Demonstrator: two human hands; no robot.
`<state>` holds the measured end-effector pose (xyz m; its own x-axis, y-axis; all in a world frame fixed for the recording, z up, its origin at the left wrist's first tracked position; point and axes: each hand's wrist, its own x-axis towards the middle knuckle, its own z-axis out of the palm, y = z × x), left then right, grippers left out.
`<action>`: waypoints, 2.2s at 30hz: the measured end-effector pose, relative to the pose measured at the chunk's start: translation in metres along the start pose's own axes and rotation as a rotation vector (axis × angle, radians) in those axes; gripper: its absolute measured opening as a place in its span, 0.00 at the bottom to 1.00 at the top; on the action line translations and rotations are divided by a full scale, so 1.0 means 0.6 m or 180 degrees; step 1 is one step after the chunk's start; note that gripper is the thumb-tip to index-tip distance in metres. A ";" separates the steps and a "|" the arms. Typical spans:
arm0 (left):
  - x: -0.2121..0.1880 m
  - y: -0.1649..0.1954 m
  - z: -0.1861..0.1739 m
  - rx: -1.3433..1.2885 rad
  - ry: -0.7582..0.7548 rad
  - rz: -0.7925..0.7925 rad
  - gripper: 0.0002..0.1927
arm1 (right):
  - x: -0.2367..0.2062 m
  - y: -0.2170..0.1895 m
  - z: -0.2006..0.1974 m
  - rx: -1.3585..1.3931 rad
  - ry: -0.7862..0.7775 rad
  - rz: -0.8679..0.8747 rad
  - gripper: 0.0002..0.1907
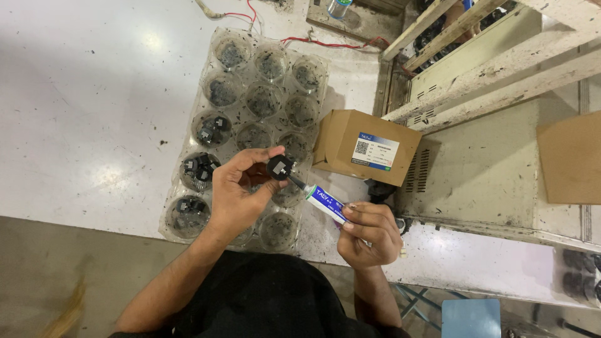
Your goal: The person picks small black electrical components one at a time from a plastic tray and squeezes adhesive from a tube onto each one, then places the treated component back into the tray. The person repeats this gluing cycle across the tray and moves the adhesive tube between hands while working.
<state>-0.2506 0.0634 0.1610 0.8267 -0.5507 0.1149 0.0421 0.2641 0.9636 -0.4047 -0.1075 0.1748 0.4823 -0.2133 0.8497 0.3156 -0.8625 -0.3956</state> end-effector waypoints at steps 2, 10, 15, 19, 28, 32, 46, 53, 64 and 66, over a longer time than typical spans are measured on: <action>-0.002 -0.011 -0.001 -0.0048 -0.0004 -0.0129 0.22 | -0.002 0.000 0.000 -0.0022 -0.0012 0.0023 0.16; -0.020 -0.058 0.009 -0.1364 -0.0066 -0.0545 0.22 | -0.021 -0.002 -0.001 0.0040 0.0143 0.0312 0.17; -0.036 -0.061 0.008 -0.1534 -0.0356 -0.0730 0.23 | -0.025 0.000 -0.007 0.0170 0.0121 0.0325 0.16; -0.039 -0.062 0.010 -0.1495 -0.0358 -0.0754 0.21 | -0.027 0.007 -0.009 0.0194 0.0041 0.0269 0.16; -0.040 -0.072 0.006 -0.1608 -0.0358 -0.0930 0.21 | -0.026 0.013 -0.005 0.0172 0.0072 0.0279 0.17; -0.042 -0.076 0.005 -0.1633 -0.0362 -0.0949 0.22 | -0.025 0.011 -0.007 0.0112 -0.0005 0.0357 0.17; 0.056 -0.162 -0.036 -0.0404 0.0594 -0.0793 0.21 | -0.060 0.027 -0.012 0.0538 0.0312 0.1172 0.18; 0.179 -0.262 -0.123 0.1878 0.0495 -0.0584 0.20 | -0.136 0.038 -0.048 0.0848 0.0776 0.1996 0.18; 0.193 -0.287 -0.091 0.4192 -0.0312 0.0274 0.22 | -0.191 0.030 -0.065 0.2288 0.1514 0.1688 0.20; 0.193 -0.281 -0.092 0.4446 -0.0406 0.0117 0.21 | -0.189 0.034 -0.075 0.2218 0.1523 0.1546 0.19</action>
<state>-0.1312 -0.0011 -0.0015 0.7559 -0.6480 0.0931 -0.6260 -0.6739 0.3926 -0.4897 -0.1215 0.0859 0.3534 -0.7706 0.5304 0.6568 -0.1994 -0.7272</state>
